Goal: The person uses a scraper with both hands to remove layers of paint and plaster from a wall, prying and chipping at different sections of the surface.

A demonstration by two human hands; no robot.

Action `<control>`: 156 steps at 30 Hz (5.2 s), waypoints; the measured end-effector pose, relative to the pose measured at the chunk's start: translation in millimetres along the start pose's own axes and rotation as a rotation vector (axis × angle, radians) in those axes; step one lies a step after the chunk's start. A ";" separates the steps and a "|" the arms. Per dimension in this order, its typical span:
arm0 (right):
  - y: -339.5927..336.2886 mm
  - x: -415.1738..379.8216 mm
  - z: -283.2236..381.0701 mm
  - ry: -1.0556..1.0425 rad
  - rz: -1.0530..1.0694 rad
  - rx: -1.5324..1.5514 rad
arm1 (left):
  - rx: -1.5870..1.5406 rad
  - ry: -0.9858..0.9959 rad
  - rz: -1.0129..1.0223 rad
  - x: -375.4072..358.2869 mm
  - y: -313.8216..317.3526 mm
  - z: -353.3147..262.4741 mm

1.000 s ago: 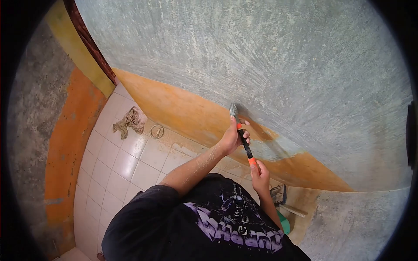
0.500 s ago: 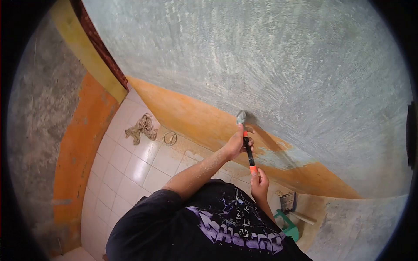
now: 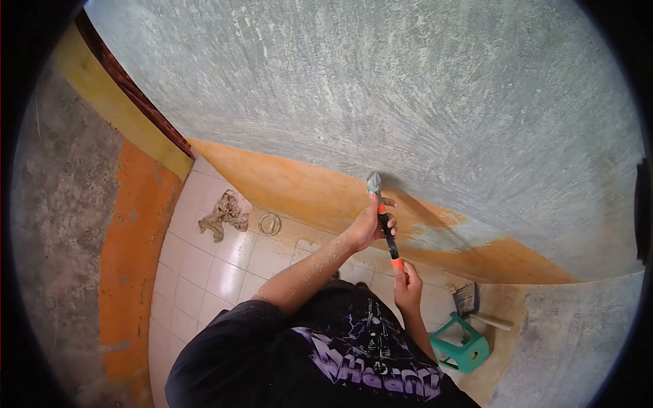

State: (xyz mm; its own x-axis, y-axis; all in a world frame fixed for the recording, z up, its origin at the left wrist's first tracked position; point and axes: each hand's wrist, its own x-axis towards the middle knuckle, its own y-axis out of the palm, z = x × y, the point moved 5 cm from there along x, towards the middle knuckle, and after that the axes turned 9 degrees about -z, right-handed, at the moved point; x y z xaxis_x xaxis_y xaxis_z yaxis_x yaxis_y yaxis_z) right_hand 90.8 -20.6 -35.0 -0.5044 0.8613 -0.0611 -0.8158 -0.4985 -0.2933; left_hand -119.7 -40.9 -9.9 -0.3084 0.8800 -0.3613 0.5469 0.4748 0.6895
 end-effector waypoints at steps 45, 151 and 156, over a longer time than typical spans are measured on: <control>-21.5 2.5 3.8 0.076 0.004 0.034 | 0.016 -0.151 0.092 3.8 11.8 9.1; -259.0 0.1 -123.0 0.569 0.004 1.169 | 0.599 -0.360 0.161 134.1 357.2 278.4; -253.9 9.1 -128.3 0.494 -0.030 1.149 | 0.628 -0.309 0.160 142.2 354.3 279.9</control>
State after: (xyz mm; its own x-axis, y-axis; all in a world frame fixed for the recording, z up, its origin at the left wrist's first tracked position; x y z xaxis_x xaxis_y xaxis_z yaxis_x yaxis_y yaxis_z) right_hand 329.7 126.4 -83.5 -0.5239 0.6949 -0.4926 -0.7254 -0.0609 0.6856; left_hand 248.1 256.8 7.4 -0.0029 0.8594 -0.5113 0.9401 0.1766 0.2916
